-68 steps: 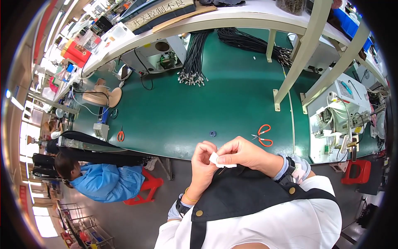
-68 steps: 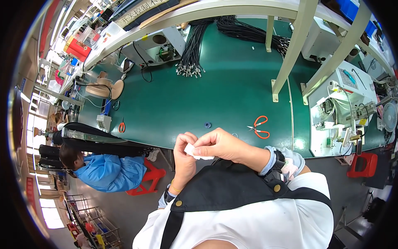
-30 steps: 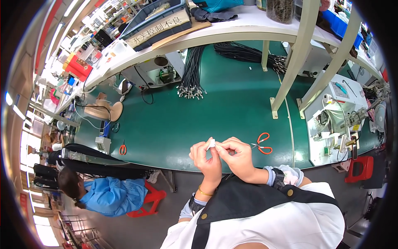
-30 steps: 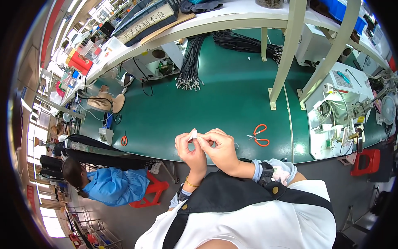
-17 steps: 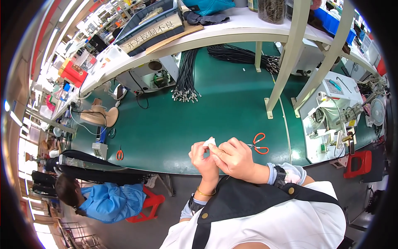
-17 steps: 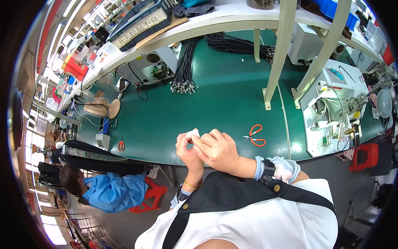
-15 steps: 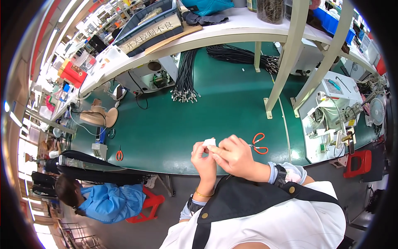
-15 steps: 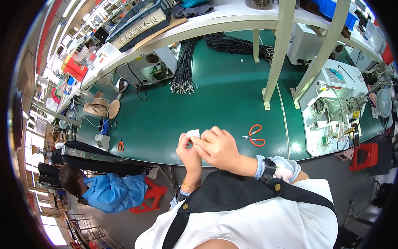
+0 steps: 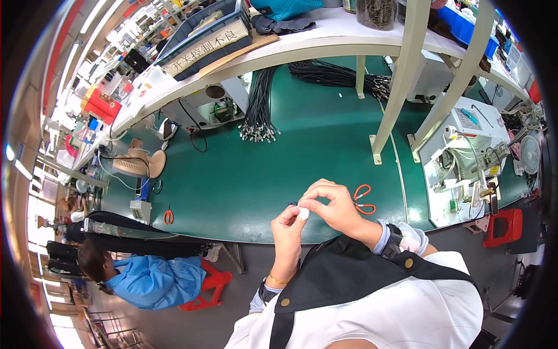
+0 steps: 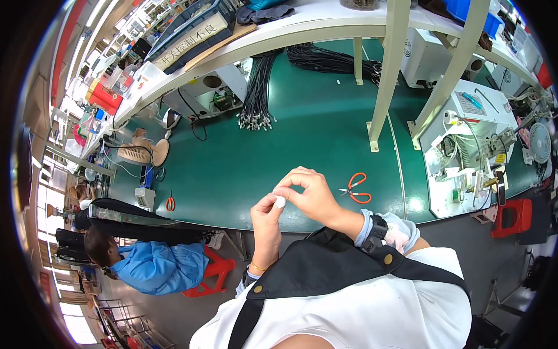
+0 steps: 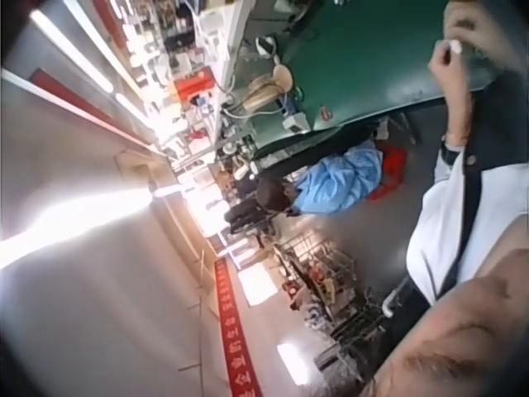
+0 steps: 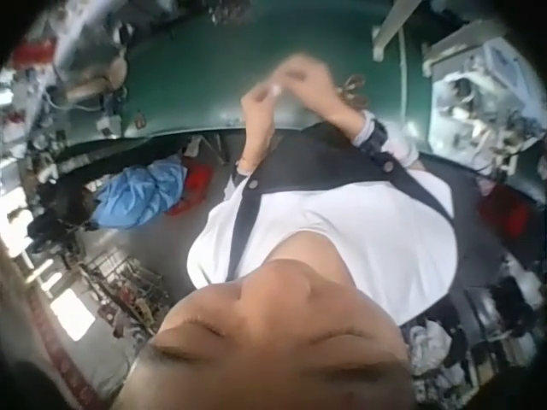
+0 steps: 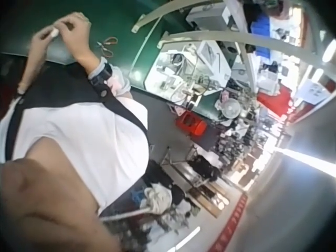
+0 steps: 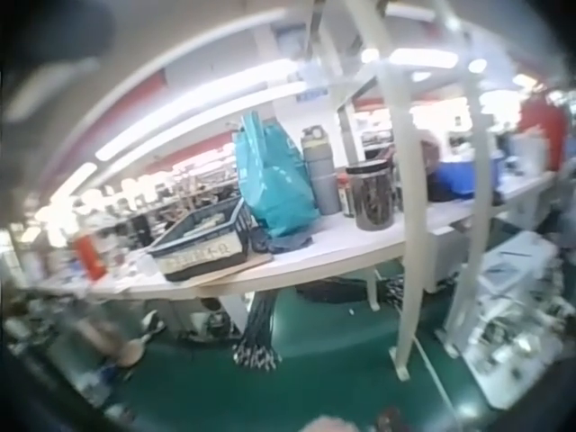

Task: The person cuts a piece of white tape using shears, peels the backing off, and wraps the tape around a small blue component by hand before setting it down.

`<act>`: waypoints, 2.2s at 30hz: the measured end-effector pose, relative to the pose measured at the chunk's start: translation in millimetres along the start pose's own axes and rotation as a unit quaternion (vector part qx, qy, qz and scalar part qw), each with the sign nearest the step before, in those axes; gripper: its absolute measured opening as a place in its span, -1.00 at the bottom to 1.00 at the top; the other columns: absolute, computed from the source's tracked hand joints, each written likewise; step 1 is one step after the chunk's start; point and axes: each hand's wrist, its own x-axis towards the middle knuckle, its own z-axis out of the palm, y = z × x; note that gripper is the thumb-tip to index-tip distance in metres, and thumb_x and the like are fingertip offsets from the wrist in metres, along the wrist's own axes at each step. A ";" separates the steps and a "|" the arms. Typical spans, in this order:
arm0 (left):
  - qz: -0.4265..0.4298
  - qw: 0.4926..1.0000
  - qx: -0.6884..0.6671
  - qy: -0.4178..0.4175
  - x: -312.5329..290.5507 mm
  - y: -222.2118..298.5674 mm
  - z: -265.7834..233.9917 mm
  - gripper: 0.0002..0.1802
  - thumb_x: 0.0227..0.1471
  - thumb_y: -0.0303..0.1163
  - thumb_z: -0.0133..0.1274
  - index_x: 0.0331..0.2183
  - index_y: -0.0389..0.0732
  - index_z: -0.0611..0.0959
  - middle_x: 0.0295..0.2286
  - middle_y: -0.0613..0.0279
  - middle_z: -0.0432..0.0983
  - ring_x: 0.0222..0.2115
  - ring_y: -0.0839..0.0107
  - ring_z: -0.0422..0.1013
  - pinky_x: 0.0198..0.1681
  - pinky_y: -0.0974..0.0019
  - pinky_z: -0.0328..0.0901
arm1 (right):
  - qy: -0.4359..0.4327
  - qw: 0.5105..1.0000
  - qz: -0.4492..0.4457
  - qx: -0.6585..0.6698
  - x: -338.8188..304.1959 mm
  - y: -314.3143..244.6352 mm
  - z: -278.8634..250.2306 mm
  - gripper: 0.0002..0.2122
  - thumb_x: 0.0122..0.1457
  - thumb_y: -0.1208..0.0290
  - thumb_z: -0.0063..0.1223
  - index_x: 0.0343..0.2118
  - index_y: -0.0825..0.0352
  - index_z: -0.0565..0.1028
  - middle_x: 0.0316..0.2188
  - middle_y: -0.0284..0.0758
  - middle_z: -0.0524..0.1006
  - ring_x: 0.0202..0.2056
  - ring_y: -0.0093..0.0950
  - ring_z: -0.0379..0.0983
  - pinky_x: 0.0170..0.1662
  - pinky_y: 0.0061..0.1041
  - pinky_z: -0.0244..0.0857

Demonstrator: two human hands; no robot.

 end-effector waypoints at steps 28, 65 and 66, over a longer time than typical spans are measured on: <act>-0.020 0.996 0.082 0.036 -16.5 -8.0 16.1 -0.86 0.02 -0.44 -0.03 -0.43 -0.33 0.53 -0.67 0.42 0.34 -0.71 0.69 0.18 -0.66 0.62 0.04 | -0.131 0.896 0.266 0.332 -36.3 20.4 15.3 -0.72 0.22 0.31 -0.26 -0.06 0.33 0.26 -0.03 -0.27 0.29 -0.04 -0.53 0.20 -0.05 -0.61 0.10; -0.074 0.858 0.473 0.189 63.1 -186.6 -80.8 -0.53 -0.17 -0.57 0.06 -0.14 -0.39 0.33 -0.30 0.04 0.33 -0.30 0.14 0.38 -0.24 0.28 0.31 | 0.029 0.839 0.508 0.191 -79.1 109.7 -87.9 -0.88 0.10 0.39 -0.11 -0.31 0.23 0.41 -0.42 -0.47 0.46 -0.38 -0.67 0.36 -0.31 -0.62 0.19; -0.073 0.857 0.472 0.192 60.9 -184.4 -81.3 -0.53 -0.17 -0.57 0.06 -0.14 -0.39 0.33 -0.30 0.04 0.33 -0.30 0.14 0.38 -0.24 0.28 0.31 | 0.026 0.841 0.506 0.190 -76.2 108.1 -81.7 -0.88 0.10 0.39 -0.11 -0.31 0.23 0.41 -0.42 -0.47 0.46 -0.38 -0.67 0.36 -0.31 -0.62 0.19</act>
